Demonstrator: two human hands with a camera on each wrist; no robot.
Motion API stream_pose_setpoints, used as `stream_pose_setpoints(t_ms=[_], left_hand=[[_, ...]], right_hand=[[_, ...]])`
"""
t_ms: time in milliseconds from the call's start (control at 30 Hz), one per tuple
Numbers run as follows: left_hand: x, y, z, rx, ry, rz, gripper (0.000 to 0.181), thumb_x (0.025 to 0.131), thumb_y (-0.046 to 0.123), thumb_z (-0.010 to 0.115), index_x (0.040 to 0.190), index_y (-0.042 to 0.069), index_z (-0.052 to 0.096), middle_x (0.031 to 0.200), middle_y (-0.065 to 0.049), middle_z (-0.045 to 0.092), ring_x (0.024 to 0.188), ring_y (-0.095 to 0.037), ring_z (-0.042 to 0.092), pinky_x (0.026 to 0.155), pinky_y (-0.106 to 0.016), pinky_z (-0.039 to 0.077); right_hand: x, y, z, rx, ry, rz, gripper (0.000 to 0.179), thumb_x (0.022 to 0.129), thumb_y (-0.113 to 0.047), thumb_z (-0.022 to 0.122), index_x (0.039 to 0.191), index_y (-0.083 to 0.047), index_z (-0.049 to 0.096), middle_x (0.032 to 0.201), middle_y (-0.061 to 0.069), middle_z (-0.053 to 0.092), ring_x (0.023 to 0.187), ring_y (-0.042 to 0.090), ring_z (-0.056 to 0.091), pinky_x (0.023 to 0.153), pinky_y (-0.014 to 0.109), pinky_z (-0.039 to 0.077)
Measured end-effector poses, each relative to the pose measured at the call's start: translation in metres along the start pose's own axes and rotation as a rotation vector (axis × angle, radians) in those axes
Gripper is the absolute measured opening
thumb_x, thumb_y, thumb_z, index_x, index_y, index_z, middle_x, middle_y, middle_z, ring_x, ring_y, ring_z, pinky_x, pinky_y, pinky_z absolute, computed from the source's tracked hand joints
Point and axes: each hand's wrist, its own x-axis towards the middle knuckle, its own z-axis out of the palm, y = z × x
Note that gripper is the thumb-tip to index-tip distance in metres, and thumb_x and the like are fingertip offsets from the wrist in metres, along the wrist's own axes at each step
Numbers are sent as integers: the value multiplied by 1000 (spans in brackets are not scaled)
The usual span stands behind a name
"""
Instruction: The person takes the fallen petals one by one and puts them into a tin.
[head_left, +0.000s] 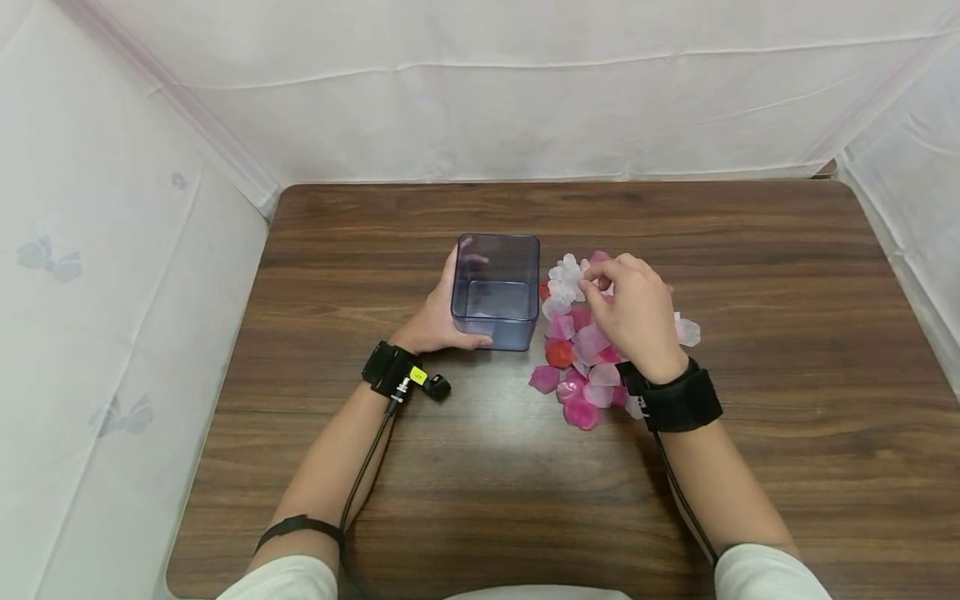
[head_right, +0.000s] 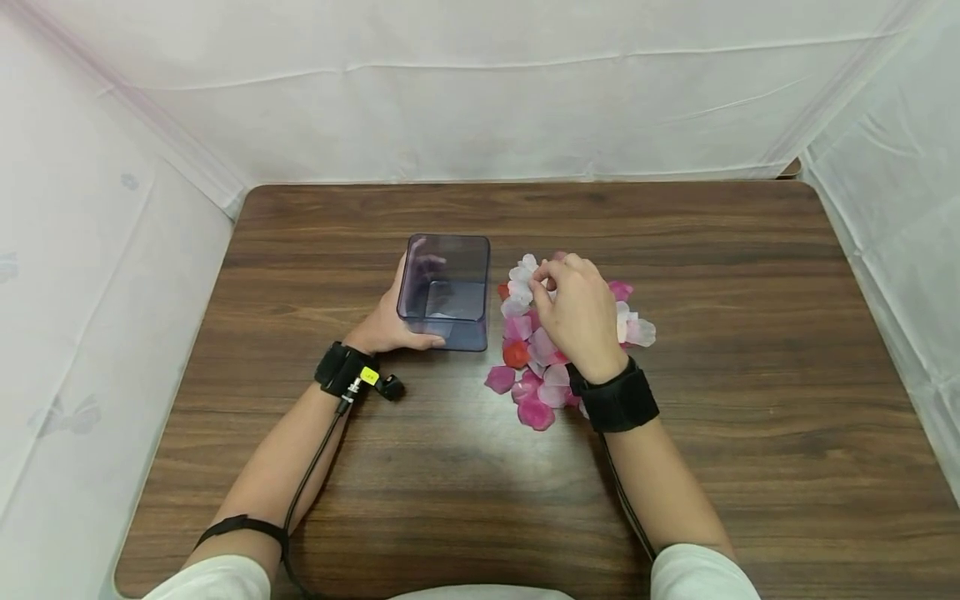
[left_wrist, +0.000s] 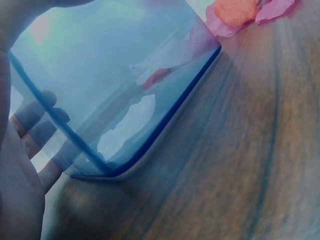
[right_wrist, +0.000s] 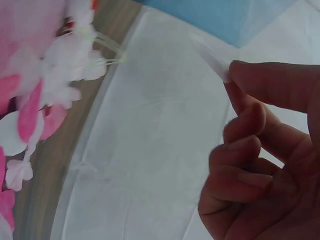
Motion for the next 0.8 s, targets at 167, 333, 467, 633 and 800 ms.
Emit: stream_pose_setpoints(t_ms=[167, 333, 467, 633, 800], left_hand=[[0, 0, 0, 10, -2, 9, 136, 61, -3, 91, 160, 10, -1, 149, -19, 34, 134, -27, 39, 111, -38, 35], [-2, -1, -1, -3, 5, 6, 137, 61, -4, 91, 160, 10, -2, 150, -19, 34, 133, -26, 39, 110, -37, 35], [-3, -2, -1, -10, 7, -6, 137, 60, -4, 91, 160, 12, -2, 150, -19, 34, 133, -25, 39, 111, -39, 35], [-2, -2, 0, -14, 11, -13, 137, 60, -4, 92, 160, 11, -2, 150, -19, 34, 131, -25, 41, 110, -37, 37], [-1, -1, 0, -1, 12, -6, 136, 61, -4, 91, 160, 10, -2, 150, -21, 34, 131, -27, 42, 110, -38, 36]], right_hand=[[1, 0, 0, 39, 56, -1, 14, 90, -10, 75, 94, 3, 75, 78, 13, 59, 73, 26, 50, 63, 37, 39], [1, -9, 6, 175, 213, -97, 14, 88, -9, 77, 93, 3, 75, 76, 13, 57, 74, 25, 49, 65, 29, 35], [-1, -20, 16, 270, 284, -200, 12, 87, -7, 79, 93, 3, 75, 73, 13, 54, 72, 26, 50, 61, 24, 31], [-6, -32, 28, 337, 220, -265, 10, 85, -6, 81, 92, 0, 76, 74, 8, 55, 71, 25, 51, 60, 25, 35], [-10, -36, 31, 326, 141, -267, 14, 85, -7, 80, 97, 0, 77, 78, 8, 59, 75, 22, 50, 74, 32, 41]])
